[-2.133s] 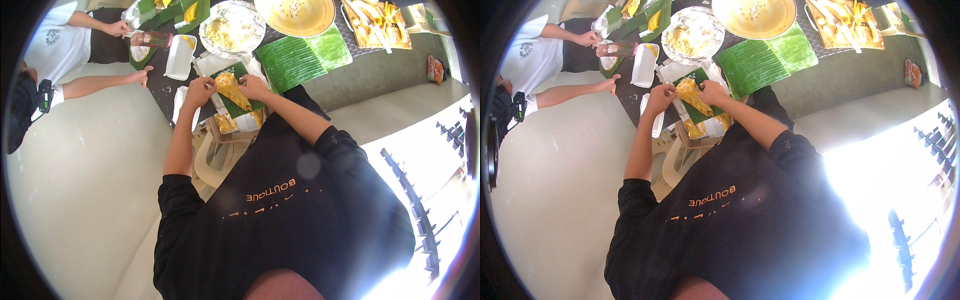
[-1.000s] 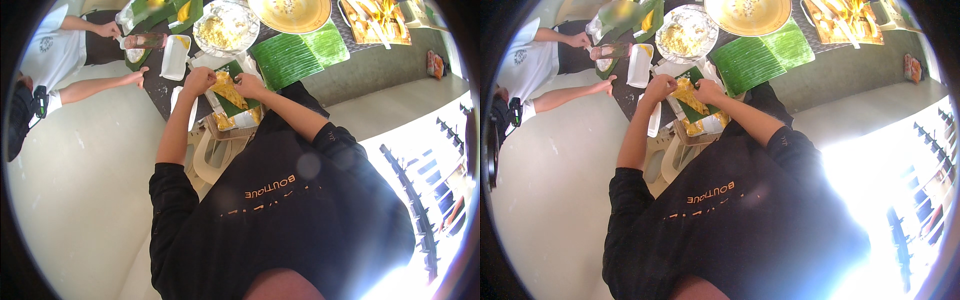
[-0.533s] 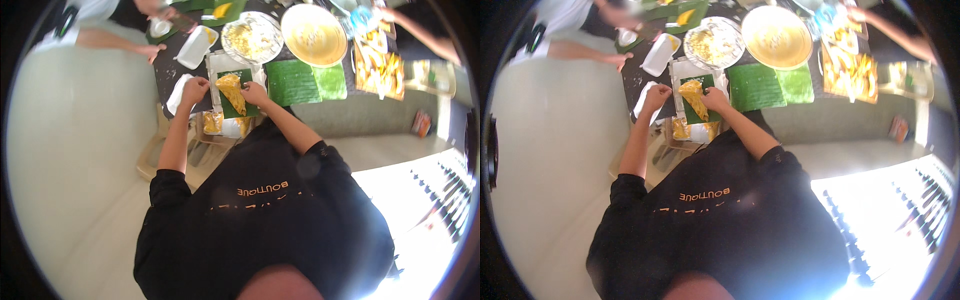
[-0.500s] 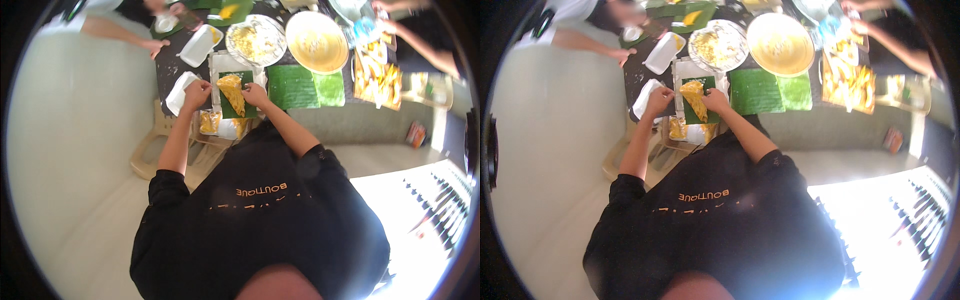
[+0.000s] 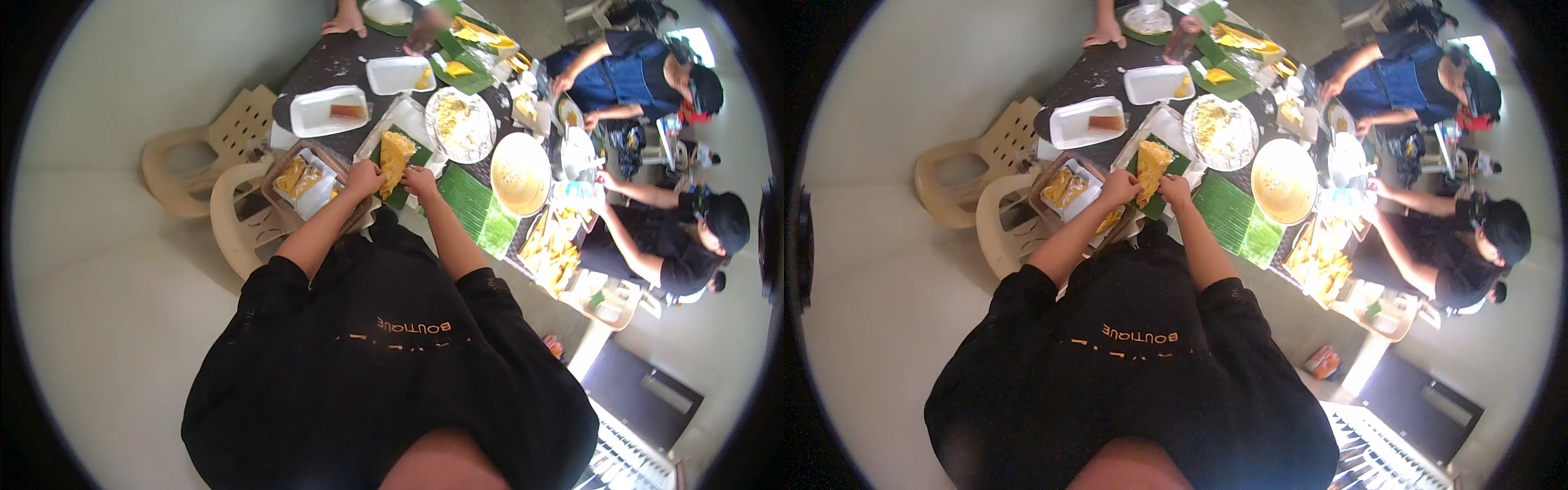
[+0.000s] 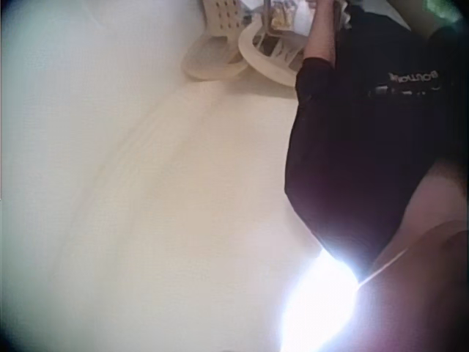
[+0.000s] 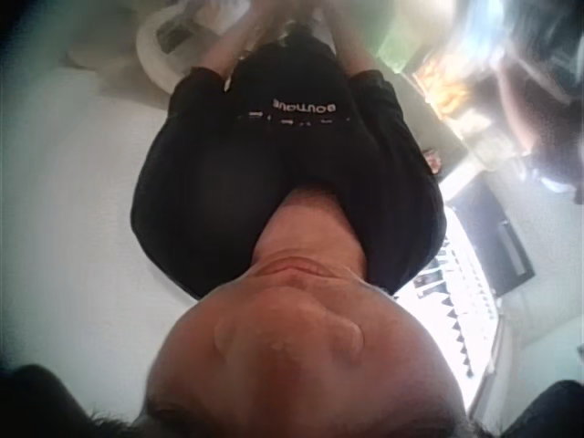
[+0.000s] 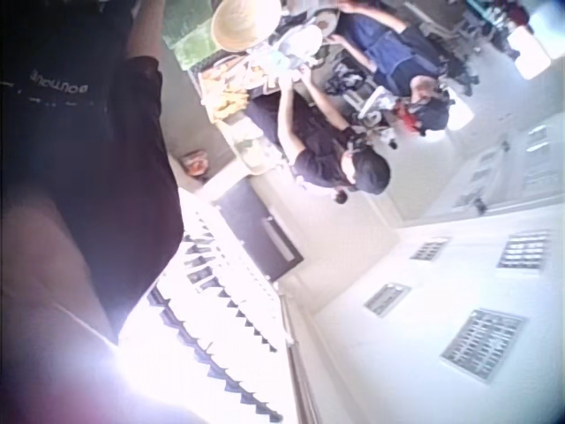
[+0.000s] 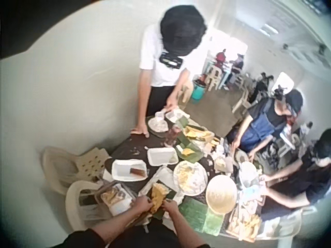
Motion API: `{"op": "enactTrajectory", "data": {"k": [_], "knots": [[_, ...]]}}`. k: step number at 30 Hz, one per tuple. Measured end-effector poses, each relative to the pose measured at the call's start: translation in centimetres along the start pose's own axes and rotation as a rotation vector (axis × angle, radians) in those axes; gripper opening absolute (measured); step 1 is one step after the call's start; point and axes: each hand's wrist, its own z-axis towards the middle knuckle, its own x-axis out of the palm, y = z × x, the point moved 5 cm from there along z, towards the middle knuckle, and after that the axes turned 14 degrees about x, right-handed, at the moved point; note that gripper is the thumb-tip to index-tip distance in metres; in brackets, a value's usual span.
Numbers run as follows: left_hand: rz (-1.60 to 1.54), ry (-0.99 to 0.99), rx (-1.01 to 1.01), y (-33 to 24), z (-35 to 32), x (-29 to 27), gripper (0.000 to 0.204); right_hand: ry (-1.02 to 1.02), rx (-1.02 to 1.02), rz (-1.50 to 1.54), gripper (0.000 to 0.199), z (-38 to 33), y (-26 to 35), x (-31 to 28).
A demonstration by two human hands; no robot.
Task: The person assembles a food item on a banana leaf by hand, adding a yellow crumbly mixture and a small round item, then folds the leaf to enclose the contents. The person places the finished item into a white container.
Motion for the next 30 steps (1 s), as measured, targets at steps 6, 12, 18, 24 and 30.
{"op": "enactTrajectory", "data": {"k": [6, 12, 18, 24, 30], "knots": [[-0.038, -0.188, 0.001, 0.0, -1.5, -0.2, 0.026, 0.025, 0.049, 0.07, 0.016, -0.5, -0.6, 1.6], [-0.031, -0.257, 0.044, -0.1, -2.2, 0.5, 0.024, 0.079, 0.0, 0.047, 0.014, -0.4, -0.5, 1.4], [-0.034, -0.318, 0.074, -1.3, -4.4, -2.1, 0.026, -0.005, -0.062, -0.008, 0.033, -2.4, -0.7, 0.1], [0.012, -0.173, -0.018, -4.7, -7.8, -1.4, 0.027, 0.065, -0.182, -0.016, 0.04, -4.2, -1.5, -2.1], [0.057, -0.423, -0.029, -4.0, -8.8, 2.6, 0.027, 0.118, -0.228, -0.077, 0.037, -6.6, -3.0, -4.5]]}}
